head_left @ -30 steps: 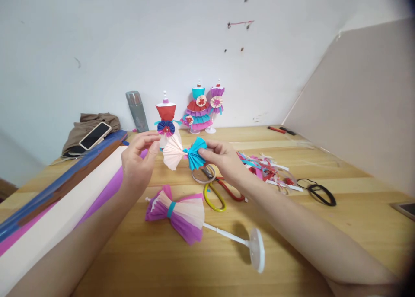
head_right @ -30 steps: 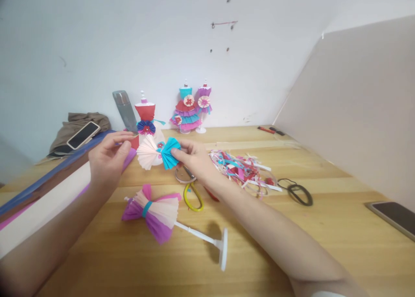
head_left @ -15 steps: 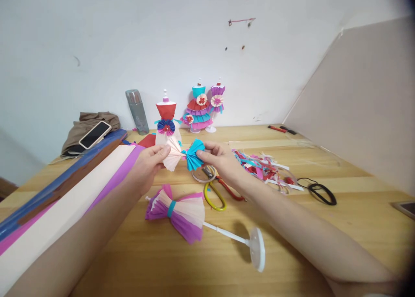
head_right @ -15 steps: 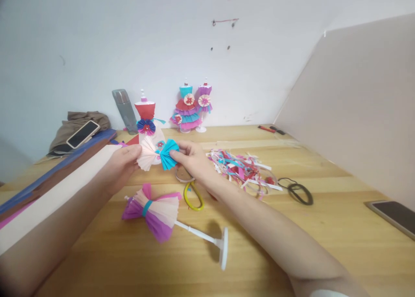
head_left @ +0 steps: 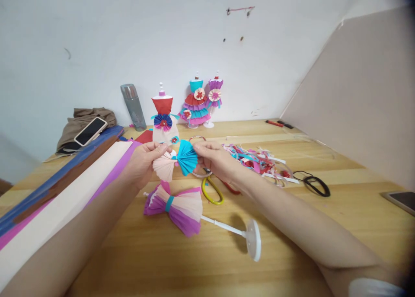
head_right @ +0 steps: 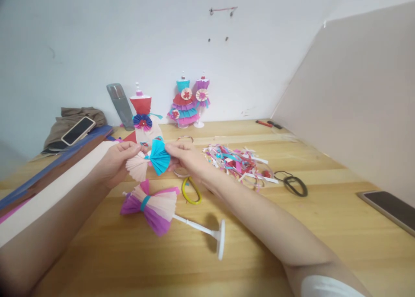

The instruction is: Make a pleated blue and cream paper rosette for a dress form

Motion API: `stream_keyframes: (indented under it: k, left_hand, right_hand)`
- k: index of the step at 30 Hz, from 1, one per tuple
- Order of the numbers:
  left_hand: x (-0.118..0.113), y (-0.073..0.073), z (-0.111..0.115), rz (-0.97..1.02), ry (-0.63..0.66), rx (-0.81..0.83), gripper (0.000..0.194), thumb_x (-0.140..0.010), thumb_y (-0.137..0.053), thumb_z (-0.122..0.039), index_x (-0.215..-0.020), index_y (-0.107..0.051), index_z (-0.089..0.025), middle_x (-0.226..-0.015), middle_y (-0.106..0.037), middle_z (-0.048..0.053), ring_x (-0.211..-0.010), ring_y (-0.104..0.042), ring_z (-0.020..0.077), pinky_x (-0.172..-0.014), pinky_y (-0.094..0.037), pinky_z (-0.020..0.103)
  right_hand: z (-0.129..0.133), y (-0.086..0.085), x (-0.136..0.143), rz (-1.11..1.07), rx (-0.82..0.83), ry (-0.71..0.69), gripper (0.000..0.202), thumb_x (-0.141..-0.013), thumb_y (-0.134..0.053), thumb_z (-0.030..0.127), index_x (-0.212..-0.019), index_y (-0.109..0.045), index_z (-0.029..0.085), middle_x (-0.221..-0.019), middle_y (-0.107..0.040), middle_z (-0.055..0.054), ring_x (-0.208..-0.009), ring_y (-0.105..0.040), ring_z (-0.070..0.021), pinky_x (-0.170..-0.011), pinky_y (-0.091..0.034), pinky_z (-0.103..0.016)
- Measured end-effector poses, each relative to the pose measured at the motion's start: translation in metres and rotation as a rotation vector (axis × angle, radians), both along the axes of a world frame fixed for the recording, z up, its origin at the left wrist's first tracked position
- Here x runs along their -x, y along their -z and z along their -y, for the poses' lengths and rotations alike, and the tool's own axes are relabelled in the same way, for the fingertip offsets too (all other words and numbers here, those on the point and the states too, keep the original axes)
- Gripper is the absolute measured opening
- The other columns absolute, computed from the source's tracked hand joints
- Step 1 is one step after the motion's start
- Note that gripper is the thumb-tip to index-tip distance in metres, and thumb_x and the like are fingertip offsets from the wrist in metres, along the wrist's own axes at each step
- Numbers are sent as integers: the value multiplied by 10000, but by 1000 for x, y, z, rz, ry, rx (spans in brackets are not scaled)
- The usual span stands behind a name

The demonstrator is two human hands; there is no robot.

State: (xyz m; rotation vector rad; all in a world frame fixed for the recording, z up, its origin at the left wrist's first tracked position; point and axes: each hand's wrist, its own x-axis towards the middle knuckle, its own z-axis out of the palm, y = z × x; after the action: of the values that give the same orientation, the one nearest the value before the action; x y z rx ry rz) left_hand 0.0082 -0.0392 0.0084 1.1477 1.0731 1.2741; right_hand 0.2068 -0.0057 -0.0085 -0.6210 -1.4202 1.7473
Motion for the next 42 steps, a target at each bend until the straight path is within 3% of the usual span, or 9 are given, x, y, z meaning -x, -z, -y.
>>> stream_keyframes:
  k: [3, 9, 12, 14, 17, 19, 26, 34, 42]
  left_hand:
    - [0, 1, 0, 12, -23, 6, 290, -604, -805, -427, -609, -653, -181, -712, -699, 36, -579, -652, 185, -577, -513, 331]
    - [0, 4, -2, -85, -75, -31, 311, -639, -769, -464, -709, -689, -172, -766, -720, 61, -688, -670, 211, -667, -523, 348]
    - [0, 5, -2, -210, -230, -212, 417, -679, -740, -458, -977, -701, -168, -1003, -734, 104, -908, -680, 248, -801, -523, 385]
    - [-1, 3, -1, -399, -271, -383, 412, -707, -721, -430, -1036, -703, -184, -1095, -719, 117, -1017, -657, 266, -880, -504, 414]
    - [-2, 1, 3, -692, -246, -628, 225, -708, -720, -368, -865, -755, -210, -1059, -734, 116, -1039, -642, 281, -949, -468, 442]
    - [-3, 2, 4, -771, -226, -700, 126, -715, -704, -335, -744, -755, -223, -1027, -742, 111, -1020, -644, 282, -953, -462, 448]
    - [-2, 2, 2, -495, -73, -348, 201, -702, -697, -384, -630, -698, -196, -1006, -749, 120, -1009, -669, 300, -932, -485, 460]
    - [-5, -4, 7, -514, -186, -388, 199, -674, -721, -401, -730, -749, -212, -1052, -747, 100, -1065, -644, 307, -943, -472, 437]
    - [-5, -5, 11, -384, -1, -183, 251, -675, -726, -398, -527, -667, -205, -1013, -757, 90, -1004, -669, 294, -941, -479, 461]
  right_hand:
    - [-1, 0, -1, -14, 44, 7, 480, -617, -792, 615, -725, -719, 153, -649, -702, -40, -554, -635, -129, -492, -522, -214]
    - [-1, -2, -2, 51, -85, 66, 324, -656, -812, 450, -692, -709, 145, -606, -672, -1, -519, -580, -81, -505, -479, -179]
    - [-1, -2, -2, 61, -100, 92, 308, -671, -793, 441, -683, -703, 147, -602, -666, 4, -521, -574, -85, -510, -471, -192]
    - [0, -2, -2, 77, -112, 103, 304, -683, -779, 444, -691, -705, 149, -610, -667, 4, -522, -568, -87, -516, -467, -199]
    - [3, -4, -2, 112, -148, 119, 290, -710, -754, 439, -707, -708, 153, -620, -664, 6, -524, -555, -82, -531, -454, -199]
    - [6, -6, -1, 127, -185, 125, 279, -716, -748, 436, -708, -707, 159, -617, -653, 11, -527, -543, -84, -536, -450, -206]
    - [6, -6, 0, 107, -271, 86, 280, -716, -742, 450, -742, -711, 173, -652, -651, 4, -567, -545, -104, -557, -455, -230]
    - [13, -10, 3, 142, -273, 40, 196, -732, -713, 362, -709, -694, 169, -611, -625, 19, -550, -519, -97, -556, -416, -231]
    - [13, -3, 4, 157, -381, -19, 162, -765, -677, 327, -749, -704, 168, -669, -669, -1, -601, -576, -124, -591, -461, -250]
